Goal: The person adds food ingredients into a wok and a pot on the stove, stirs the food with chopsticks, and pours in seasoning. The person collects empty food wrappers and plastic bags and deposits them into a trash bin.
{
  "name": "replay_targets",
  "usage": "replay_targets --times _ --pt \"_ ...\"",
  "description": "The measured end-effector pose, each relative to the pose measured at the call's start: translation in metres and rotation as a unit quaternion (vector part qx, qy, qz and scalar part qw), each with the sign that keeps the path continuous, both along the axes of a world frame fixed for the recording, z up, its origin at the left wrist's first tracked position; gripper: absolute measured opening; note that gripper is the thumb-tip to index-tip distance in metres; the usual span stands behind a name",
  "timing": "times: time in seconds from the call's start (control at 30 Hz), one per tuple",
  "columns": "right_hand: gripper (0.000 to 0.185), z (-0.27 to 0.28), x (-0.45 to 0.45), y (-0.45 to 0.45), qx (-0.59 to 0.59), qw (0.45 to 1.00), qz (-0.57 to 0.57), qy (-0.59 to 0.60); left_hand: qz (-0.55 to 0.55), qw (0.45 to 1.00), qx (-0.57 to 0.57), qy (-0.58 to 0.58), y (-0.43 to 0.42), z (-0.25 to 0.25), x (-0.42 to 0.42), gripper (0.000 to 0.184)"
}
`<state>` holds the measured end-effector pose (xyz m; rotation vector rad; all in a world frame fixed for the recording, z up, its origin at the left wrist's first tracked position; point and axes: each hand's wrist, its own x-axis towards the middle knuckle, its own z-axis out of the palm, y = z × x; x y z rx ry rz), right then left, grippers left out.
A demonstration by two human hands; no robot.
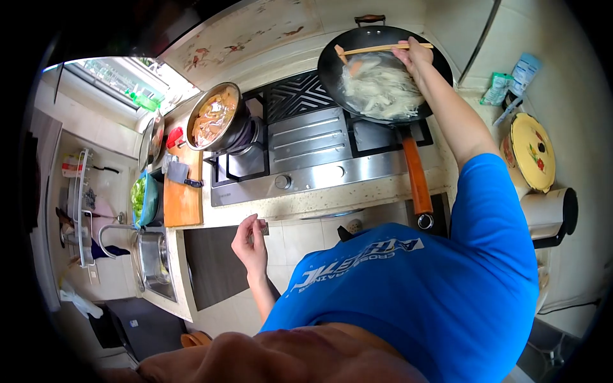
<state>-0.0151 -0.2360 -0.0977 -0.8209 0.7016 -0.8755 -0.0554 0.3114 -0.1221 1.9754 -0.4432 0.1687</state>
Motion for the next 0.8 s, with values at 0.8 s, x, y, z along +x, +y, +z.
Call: replay_targets --times 0.8 --pt "0.029 0.099 0.153 0.204 -0.233 0.932 0.270 -0.069 0.100 0.994 -0.019 -0.037 0.040 0.000 -0.013 0.012"
